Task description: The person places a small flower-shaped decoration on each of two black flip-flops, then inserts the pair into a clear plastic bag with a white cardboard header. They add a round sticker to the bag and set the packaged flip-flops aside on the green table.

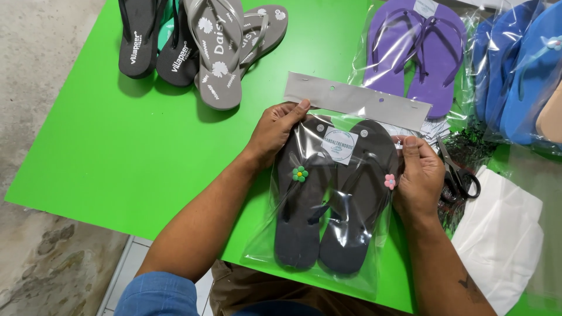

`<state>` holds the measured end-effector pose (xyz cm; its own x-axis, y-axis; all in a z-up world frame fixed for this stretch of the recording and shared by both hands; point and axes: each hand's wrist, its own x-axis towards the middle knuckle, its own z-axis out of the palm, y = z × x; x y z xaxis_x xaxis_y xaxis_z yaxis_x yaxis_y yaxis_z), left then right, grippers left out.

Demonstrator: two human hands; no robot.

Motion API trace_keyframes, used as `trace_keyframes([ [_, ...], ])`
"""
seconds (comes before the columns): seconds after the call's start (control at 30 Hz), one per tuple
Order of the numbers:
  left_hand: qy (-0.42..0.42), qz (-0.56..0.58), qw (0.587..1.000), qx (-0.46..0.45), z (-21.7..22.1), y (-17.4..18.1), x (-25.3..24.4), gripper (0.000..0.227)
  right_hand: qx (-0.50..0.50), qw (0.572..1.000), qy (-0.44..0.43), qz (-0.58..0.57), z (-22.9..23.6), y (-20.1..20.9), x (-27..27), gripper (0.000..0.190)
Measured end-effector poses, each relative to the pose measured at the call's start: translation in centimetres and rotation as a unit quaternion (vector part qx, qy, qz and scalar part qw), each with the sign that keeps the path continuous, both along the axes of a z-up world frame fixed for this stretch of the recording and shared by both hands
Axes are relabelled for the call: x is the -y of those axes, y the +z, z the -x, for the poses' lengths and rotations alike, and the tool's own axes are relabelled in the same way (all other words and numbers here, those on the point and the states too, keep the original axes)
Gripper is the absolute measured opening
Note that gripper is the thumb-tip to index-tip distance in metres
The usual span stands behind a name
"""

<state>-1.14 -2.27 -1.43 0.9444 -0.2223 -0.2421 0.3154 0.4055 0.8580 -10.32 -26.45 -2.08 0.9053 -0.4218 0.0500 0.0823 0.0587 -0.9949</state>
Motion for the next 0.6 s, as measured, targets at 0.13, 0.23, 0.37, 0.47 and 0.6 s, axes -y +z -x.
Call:
trace_keyframes([
  [0.13,0.01,0.009,1.0,-0.004,-0.3,-0.6,-0.1,0.029,-0.004,1.0,0.005,0.003,0.0,-0.6,0.5,0.027],
  [0.23,0.013,0.014,1.0,-0.002,-0.4,-0.7,-0.2,0.028,-0.004,1.0,0.008,0.008,0.0,-0.6,0.4,0.027],
  [0.37,0.018,0.01,1.0,0.007,-0.6,-0.7,-0.3,0.027,-0.004,1.0,0.025,0.002,0.0,-0.3,0.2,0.023],
  [0.47,0.012,0.001,1.0,0.017,-0.7,-1.0,-0.3,0.027,-0.003,1.0,0.026,0.013,0.2,0.4,-0.1,0.02],
  [0.6,0.006,0.005,1.0,0.018,-0.7,-1.2,-0.3,0.026,-0.004,1.0,0.02,0.021,0.1,0.3,0.1,0.021],
])
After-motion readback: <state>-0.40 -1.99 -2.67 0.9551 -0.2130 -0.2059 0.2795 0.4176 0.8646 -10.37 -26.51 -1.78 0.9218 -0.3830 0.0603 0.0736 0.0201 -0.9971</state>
